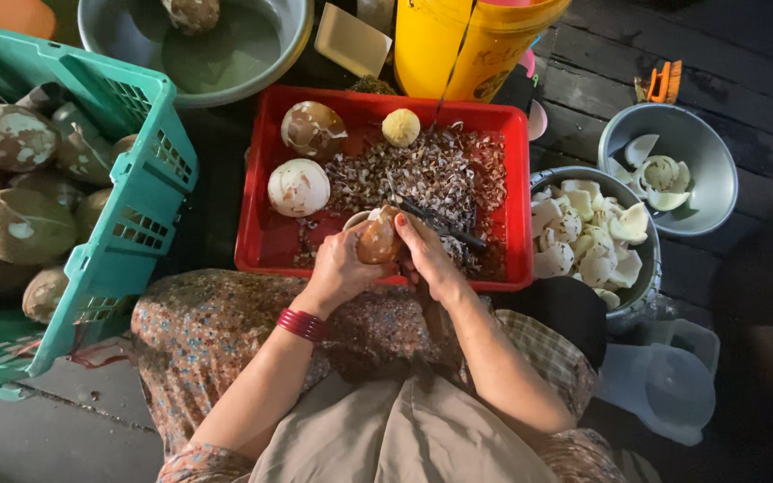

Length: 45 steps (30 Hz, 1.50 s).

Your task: The person sits on the floor and uses a knife to peel the brown skin off a round fruit. The person rotates the fruit and scrapes away the skin, collecting the peels in a red tray.

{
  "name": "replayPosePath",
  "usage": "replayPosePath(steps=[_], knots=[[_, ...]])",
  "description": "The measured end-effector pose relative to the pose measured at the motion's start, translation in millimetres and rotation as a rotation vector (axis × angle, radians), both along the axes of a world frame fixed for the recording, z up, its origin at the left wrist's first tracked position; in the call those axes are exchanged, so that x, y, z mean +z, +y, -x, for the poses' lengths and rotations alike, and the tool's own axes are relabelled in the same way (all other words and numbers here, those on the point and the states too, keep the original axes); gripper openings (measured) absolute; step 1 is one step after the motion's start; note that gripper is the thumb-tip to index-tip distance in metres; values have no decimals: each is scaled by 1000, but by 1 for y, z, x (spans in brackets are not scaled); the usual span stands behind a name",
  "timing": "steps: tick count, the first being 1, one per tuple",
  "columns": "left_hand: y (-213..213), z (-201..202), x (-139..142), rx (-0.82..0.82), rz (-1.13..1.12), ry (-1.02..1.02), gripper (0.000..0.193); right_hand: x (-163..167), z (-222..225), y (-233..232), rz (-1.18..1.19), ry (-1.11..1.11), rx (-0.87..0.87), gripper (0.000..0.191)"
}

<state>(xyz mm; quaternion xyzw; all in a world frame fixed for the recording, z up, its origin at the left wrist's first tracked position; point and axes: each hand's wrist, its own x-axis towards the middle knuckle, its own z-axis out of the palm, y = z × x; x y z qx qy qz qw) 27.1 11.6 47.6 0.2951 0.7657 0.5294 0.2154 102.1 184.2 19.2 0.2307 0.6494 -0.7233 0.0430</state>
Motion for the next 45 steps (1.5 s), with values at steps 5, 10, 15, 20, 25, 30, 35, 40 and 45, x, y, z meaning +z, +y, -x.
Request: replayPosePath(steps=[5,10,15,20,25,30,35,40,45], knots=[[1,12,-21,124,-373,-568,64,20,-2,9,-169,37,24,86],[6,16,-34,123,-382,-527,66,24,-12,1,-371,-80,198,99],[9,8,-40,61,-517,-411,56,27,-13,-12,-771,83,279,105],[9,5,-42,83,-439,-372,44,47,-12,-14,-858,-55,322,105],[9,5,-40,54,-520,-357,44,62,-14,-17,-991,18,346,101],[7,6,-40,97,-403,-266,34,62,-13,-24,-1130,-52,320,97],[7,5,-47,86,-357,-192,35,56,-12,-27,-1095,-23,257,93],[11,7,-54,79,-515,-371,41,48,-4,-27,-1067,47,207,90],[15,7,-49,130,-452,-293,43,39,3,-32,-1025,-51,195,91]])
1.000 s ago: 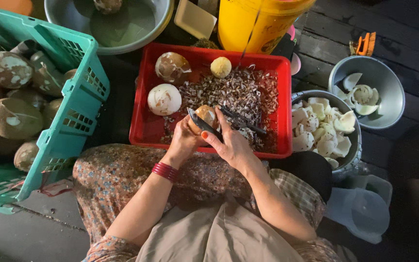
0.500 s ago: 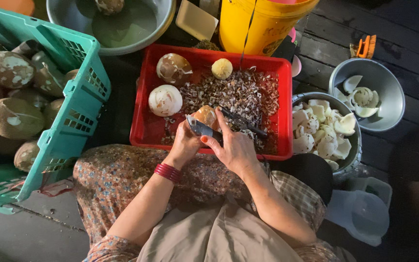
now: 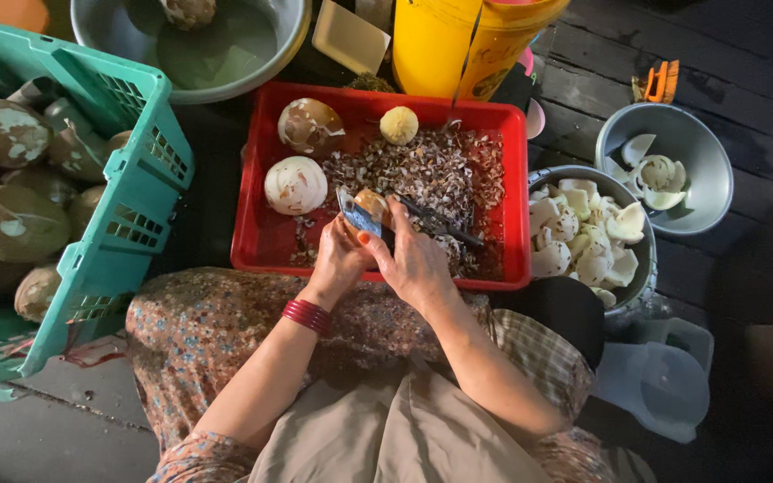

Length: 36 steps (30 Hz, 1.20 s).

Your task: The person sits on the floor and uses a knife to peel the brown skin off a round fruit. The person rotates the fruit and scrapes away the skin, collecting the peels in a red tray.

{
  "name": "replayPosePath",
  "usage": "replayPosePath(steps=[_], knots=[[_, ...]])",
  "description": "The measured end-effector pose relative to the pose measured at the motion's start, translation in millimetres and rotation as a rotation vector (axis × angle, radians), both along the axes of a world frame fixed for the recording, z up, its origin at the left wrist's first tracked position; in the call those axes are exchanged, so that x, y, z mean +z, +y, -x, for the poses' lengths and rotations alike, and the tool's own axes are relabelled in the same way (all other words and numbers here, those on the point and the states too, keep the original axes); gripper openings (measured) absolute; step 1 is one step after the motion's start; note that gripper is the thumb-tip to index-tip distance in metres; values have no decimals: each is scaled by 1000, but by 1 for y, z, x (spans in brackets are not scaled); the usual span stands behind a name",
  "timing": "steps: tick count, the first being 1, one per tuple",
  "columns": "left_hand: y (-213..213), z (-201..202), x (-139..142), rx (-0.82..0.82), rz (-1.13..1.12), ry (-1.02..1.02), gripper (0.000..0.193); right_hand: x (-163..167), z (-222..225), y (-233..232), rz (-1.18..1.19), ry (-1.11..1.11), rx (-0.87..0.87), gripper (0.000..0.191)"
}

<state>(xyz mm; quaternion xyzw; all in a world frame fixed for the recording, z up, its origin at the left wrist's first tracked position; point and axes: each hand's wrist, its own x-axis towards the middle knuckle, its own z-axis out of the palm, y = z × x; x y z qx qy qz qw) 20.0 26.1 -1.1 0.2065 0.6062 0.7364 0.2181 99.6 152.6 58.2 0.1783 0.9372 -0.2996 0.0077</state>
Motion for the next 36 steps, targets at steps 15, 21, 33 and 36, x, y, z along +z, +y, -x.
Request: replayPosePath(steps=[15,21,33,36], knots=[[-5,-3,22,-45,132,41,58,-12,-6,42,545,26,-42,90],[-2,-4,-3,-67,40,263,37,13,-18,7,104,-178,19,104],[6,-8,-2,-164,-346,-273,37,-11,-4,6,-19,55,-2,90],[11,-19,8,-92,42,87,46,-30,10,26,228,-125,-148,77]])
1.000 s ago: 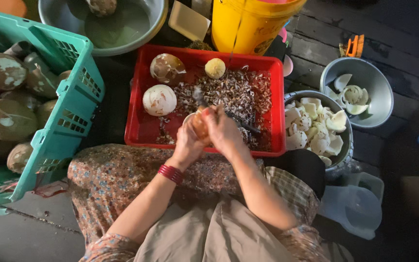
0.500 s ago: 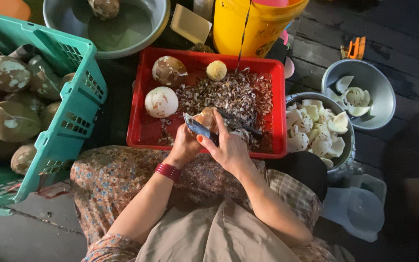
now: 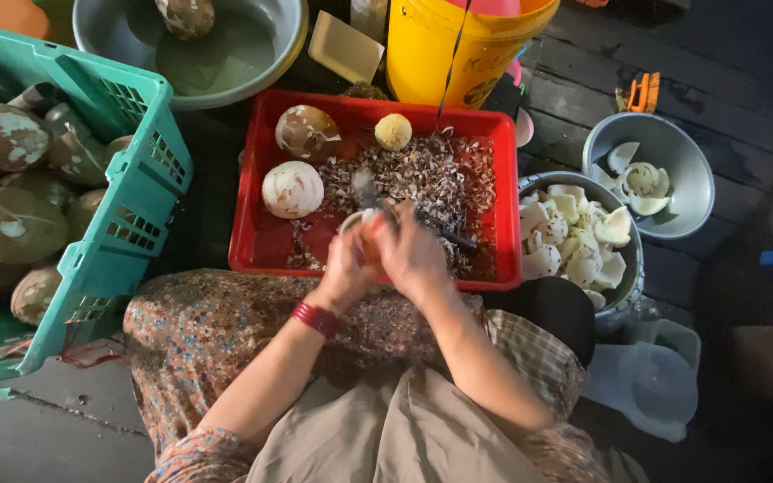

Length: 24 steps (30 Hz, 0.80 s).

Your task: The person sits on the floor and uses a knife to peel the brown skin off a round fruit. The person rotates the fruit and scrapes away the skin, collecting the peels in a red tray.

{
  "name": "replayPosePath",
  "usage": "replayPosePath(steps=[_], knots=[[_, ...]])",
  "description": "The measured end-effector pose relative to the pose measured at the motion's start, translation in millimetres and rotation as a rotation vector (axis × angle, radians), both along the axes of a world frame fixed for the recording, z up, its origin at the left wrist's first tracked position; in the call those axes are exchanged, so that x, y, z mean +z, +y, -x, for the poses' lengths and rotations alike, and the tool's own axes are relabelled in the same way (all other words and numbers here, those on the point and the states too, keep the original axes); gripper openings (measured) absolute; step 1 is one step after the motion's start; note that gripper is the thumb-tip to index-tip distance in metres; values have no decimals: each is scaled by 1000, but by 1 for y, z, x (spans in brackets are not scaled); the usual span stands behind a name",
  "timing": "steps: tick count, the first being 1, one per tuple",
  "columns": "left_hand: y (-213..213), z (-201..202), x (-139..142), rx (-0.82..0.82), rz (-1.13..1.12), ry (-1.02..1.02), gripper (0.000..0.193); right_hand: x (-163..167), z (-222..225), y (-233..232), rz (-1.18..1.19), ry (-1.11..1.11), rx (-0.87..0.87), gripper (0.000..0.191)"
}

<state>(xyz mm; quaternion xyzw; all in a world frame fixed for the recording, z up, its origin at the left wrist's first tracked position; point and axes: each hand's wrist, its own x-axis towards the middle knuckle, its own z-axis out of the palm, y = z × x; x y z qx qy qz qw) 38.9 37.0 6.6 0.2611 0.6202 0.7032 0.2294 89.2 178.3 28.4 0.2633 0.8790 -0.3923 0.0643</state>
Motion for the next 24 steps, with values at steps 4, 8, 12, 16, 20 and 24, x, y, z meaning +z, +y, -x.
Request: replayPosePath(steps=[4,8,12,16,20,24], knots=[[-4,-13,6,23,231,115,53,-27,12,27,278,297,-51,73],[-12,9,8,124,2,-42,48,-33,3,20,441,338,-85,71],[-13,18,8,110,-61,-222,59,0,-20,7,415,363,94,81],[-9,15,1,68,-78,-127,44,31,-25,-13,32,176,164,97],[-9,15,-13,90,-55,-143,36,40,-24,-21,-159,80,172,96],[-8,16,-23,107,-105,-143,38,32,-20,-22,-274,216,173,88]])
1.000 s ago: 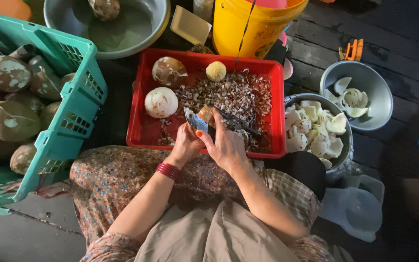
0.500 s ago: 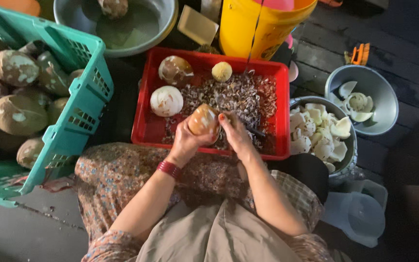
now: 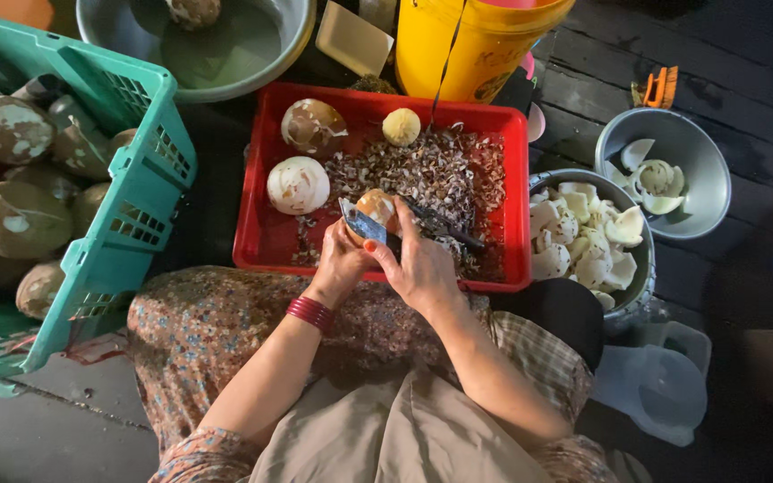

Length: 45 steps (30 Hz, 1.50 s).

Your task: The person sits on the floor and uses a knife to peel the brown skin off a round fruit. The person rotates the fruit and scrapes away the skin, collecting the peels in a red tray.

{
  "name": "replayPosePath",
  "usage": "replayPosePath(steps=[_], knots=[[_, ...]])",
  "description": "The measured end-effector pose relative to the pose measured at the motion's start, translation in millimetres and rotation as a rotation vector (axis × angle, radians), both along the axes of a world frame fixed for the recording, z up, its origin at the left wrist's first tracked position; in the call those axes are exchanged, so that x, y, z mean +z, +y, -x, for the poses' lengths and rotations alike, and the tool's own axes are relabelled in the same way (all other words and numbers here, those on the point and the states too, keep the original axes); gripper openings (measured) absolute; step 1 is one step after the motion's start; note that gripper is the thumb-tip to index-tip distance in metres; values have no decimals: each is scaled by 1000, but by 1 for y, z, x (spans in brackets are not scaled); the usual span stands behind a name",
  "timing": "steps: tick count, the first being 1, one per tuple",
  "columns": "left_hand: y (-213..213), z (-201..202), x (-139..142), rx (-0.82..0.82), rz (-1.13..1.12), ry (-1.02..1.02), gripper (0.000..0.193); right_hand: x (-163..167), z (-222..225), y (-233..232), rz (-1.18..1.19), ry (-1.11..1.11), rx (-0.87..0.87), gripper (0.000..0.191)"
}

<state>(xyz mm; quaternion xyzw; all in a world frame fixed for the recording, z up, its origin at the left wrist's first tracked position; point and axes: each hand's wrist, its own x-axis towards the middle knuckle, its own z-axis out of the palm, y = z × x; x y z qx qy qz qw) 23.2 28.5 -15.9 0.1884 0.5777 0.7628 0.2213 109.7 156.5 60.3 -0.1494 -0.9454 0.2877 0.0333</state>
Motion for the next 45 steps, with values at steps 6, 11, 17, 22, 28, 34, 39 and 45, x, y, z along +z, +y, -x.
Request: replayPosePath(steps=[6,11,17,22,28,34,39,45], knots=[[3,1,3,-37,-4,-33,40,-9,10,1,3,17,-9,83],[7,-2,13,-28,13,-82,43,-6,19,5,131,-14,-31,80],[17,-4,11,-73,-302,-80,45,-10,32,7,168,-161,-149,91],[26,-3,-3,94,-111,108,38,-12,41,8,197,-32,-159,90],[30,6,-12,214,74,214,42,-9,45,1,211,31,-163,73],[5,11,5,33,112,252,59,-16,53,38,152,-460,-94,68],[-17,11,42,-198,108,49,57,-40,34,94,494,-114,-172,78],[-9,8,67,86,520,280,43,-79,10,59,701,32,-96,90]])
